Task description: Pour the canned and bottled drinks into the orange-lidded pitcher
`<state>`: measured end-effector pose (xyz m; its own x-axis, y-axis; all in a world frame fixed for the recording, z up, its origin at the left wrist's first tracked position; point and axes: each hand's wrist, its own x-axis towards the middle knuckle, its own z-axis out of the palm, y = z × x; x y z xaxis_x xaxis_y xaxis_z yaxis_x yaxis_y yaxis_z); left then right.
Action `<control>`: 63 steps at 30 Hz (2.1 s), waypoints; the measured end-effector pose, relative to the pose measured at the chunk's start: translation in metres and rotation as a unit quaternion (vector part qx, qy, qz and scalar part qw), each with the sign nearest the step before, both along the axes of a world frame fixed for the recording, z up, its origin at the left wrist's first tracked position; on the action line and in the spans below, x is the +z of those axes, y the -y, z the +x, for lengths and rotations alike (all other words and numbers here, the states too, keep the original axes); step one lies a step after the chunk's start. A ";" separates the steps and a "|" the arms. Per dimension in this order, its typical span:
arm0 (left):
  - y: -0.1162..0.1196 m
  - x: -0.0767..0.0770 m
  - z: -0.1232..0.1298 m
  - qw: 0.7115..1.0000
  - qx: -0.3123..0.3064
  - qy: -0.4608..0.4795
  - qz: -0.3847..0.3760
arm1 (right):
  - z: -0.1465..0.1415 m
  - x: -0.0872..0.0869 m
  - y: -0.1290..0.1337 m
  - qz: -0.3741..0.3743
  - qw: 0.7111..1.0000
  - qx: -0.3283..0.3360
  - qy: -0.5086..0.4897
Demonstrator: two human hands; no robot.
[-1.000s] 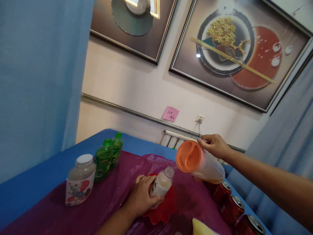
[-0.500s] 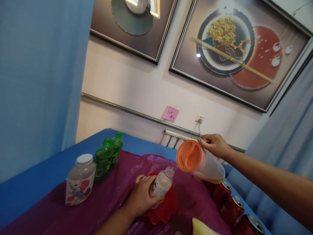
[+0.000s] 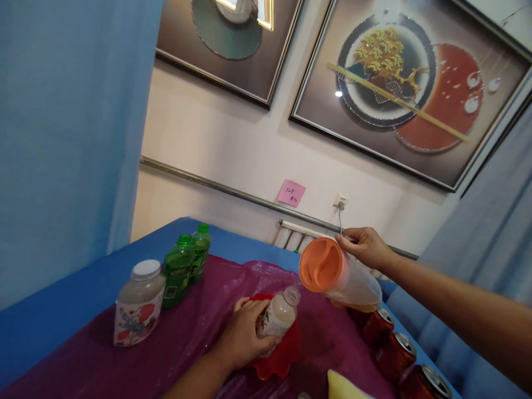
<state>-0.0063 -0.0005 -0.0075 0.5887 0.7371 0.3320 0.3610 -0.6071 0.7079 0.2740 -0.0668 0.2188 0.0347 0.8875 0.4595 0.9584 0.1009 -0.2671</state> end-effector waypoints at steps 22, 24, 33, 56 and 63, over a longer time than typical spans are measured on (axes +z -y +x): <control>0.000 -0.001 0.000 1.000 0.010 0.012 0.010 | -0.005 0.002 0.002 -0.001 1.000 0.006 0.005; 0.000 -0.001 0.000 1.000 0.009 0.010 0.010 | -0.005 0.002 0.002 -0.003 1.000 0.005 0.005; 0.000 -0.001 0.000 1.000 0.008 0.014 0.020 | -0.004 0.001 0.002 0.004 1.000 0.007 0.009; 0.002 0.004 -0.001 1.000 0.005 0.004 -0.001 | -0.003 0.003 0.005 0.005 1.000 0.007 0.012; -0.001 -0.001 0.000 1.000 0.007 0.011 0.018 | -0.002 0.003 0.006 0.012 1.000 0.012 0.012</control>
